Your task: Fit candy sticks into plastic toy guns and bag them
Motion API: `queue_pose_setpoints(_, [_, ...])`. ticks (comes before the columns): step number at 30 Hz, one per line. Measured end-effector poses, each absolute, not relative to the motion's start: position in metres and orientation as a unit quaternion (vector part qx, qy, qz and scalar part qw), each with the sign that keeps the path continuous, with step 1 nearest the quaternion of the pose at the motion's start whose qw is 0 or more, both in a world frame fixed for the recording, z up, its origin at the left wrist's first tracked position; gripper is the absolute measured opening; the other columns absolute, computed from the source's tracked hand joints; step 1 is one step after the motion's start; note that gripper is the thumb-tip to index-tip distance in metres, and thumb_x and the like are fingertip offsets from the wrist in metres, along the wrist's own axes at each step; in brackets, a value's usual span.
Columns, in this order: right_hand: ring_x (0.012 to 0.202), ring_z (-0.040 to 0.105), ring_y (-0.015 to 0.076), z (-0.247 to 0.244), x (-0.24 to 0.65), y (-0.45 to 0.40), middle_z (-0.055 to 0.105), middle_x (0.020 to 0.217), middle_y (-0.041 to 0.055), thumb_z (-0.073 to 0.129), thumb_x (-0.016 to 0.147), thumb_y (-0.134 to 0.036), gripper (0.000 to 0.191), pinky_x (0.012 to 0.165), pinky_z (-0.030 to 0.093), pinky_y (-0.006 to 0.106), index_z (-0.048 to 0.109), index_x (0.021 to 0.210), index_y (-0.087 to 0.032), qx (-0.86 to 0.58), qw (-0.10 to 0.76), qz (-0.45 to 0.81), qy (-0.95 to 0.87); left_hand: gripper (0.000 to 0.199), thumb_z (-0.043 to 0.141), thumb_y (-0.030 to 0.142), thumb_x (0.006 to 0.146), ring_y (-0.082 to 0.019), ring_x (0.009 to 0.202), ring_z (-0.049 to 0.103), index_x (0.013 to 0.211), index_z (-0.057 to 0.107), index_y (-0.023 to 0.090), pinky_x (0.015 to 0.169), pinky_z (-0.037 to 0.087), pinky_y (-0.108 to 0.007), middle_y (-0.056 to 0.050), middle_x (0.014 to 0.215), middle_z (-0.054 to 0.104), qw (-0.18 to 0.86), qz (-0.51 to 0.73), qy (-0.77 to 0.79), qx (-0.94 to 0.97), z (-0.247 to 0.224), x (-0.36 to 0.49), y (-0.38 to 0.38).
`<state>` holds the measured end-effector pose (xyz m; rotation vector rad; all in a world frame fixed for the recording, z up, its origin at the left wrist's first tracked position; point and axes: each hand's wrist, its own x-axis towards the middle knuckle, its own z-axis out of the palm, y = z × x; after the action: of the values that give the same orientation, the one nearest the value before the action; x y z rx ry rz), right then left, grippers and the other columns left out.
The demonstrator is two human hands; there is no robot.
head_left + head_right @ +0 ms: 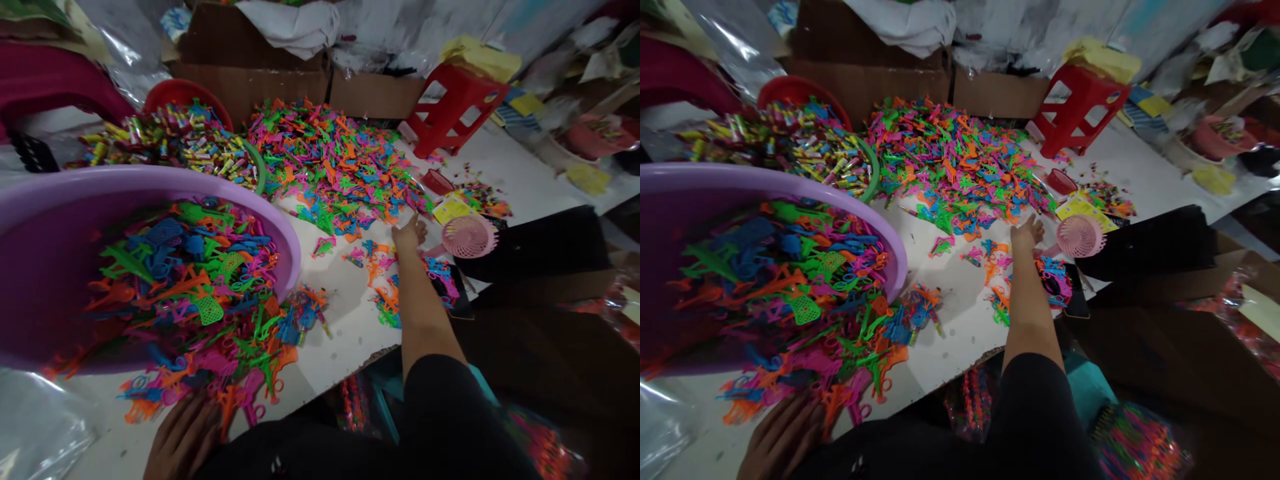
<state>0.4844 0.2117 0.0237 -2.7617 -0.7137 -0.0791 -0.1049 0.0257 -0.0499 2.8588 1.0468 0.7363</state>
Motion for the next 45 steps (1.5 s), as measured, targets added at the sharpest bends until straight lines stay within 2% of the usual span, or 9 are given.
queue_pose_setpoints(4, [0.113,0.039,0.0288,0.022,0.435,0.195,0.048,0.122,0.013,0.053,0.074,-0.03,0.045,0.094,0.028,0.045,0.052,0.117,-0.018,-0.895,0.133,-0.035,-0.424,0.044,0.052,0.012,0.077,-0.022,0.119,0.043,0.12,0.049,0.022,0.098,0.038,-0.039,-0.007,0.106,0.062,0.021,0.229,0.34,0.912,-0.046,-0.103,0.025])
queue_pose_setpoints(8, [0.116,0.037,0.0292,0.004,0.392,0.167,0.047,0.126,0.0109,0.057,0.071,-0.042,0.045,0.096,0.027,0.044,0.059,0.11,-0.021,-0.824,0.111,0.048,-0.554,0.041,0.055,0.011,0.075,-0.023,0.118,0.044,0.115,0.052,0.022,0.1,0.037,-0.041,-0.008,0.106,0.062,0.031,0.243,0.333,0.911,-0.042,-0.101,0.026])
queue_pose_setpoints(13, [0.117,0.039,0.0259,-0.012,0.374,0.146,0.055,0.119,0.0077,0.049,0.078,-0.029,0.023,0.098,0.023,0.045,0.066,0.091,-0.022,-0.779,0.129,0.02,-0.614,0.038,0.055,0.013,0.076,-0.023,0.118,0.045,0.113,0.053,0.021,0.1,0.036,-0.041,-0.007,0.105,0.062,0.003,0.247,0.32,0.915,-0.043,-0.101,0.027])
queue_pose_setpoints(16, [0.105,0.05,0.0227,-0.009,0.371,0.146,0.063,0.105,0.0087,0.046,0.078,-0.025,0.023,0.095,0.029,0.041,0.064,0.091,-0.019,-0.785,0.173,0.021,-0.595,0.038,0.054,0.018,0.078,-0.023,0.117,0.045,0.115,0.052,0.021,0.1,0.036,-0.041,-0.007,0.108,0.061,-0.007,0.248,0.327,0.912,-0.047,-0.102,0.027])
queue_pose_setpoints(22, [0.08,0.058,0.019,0.001,0.346,0.168,0.064,0.089,0.0059,0.042,0.073,-0.02,0.034,0.07,0.043,0.029,0.053,0.106,-0.017,-0.813,0.242,0.097,-0.52,0.049,0.054,0.017,0.078,-0.022,0.117,0.046,0.126,0.043,0.019,0.098,0.038,-0.038,-0.009,0.115,0.059,0.013,0.254,0.356,0.899,-0.049,-0.104,0.027])
queue_pose_setpoints(29, [0.085,0.058,0.0212,-0.001,0.326,0.207,0.054,0.109,0.0087,0.055,0.071,-0.034,0.048,0.071,0.043,0.03,0.051,0.118,-0.024,-0.777,0.083,0.104,-0.616,0.049,0.051,0.017,0.08,-0.023,0.116,0.046,0.127,0.041,0.02,0.095,0.04,-0.041,-0.009,0.117,0.057,0.013,0.262,0.382,0.886,-0.045,-0.101,0.024])
queue_pose_setpoints(36, [0.08,0.057,0.0191,0.006,0.328,0.198,0.051,0.111,0.0109,0.059,0.067,-0.032,0.032,0.064,0.042,0.027,0.059,0.095,-0.017,-0.721,-0.006,0.093,-0.686,0.047,0.048,0.013,0.081,-0.023,0.114,0.049,0.127,0.04,0.02,0.093,0.042,-0.042,-0.01,0.115,0.058,0.02,0.253,0.394,0.884,-0.033,-0.095,0.022])
queue_pose_setpoints(40, [0.077,0.054,0.017,0.016,0.331,0.18,0.056,0.092,0.0076,0.065,0.06,-0.033,0.027,0.067,0.042,0.027,0.057,0.077,-0.015,-0.738,0.116,0.138,-0.65,0.048,0.054,0.011,0.077,-0.023,0.113,0.049,0.123,0.044,0.019,0.09,0.045,-0.04,-0.01,0.111,0.06,0.014,0.272,0.36,0.892,-0.024,-0.092,0.022])
queue_pose_setpoints(45, [0.053,0.044,0.0076,0.044,0.295,0.124,0.054,0.083,0.0014,0.06,0.064,-0.042,0.029,0.052,0.04,0.024,0.054,0.08,-0.019,-0.653,0.485,0.3,-0.498,0.045,0.05,0.01,0.079,-0.019,0.106,0.054,0.123,0.045,0.022,0.087,0.047,-0.035,-0.008,0.11,0.061,0.126,0.348,0.345,0.863,0.01,-0.065,0.033])
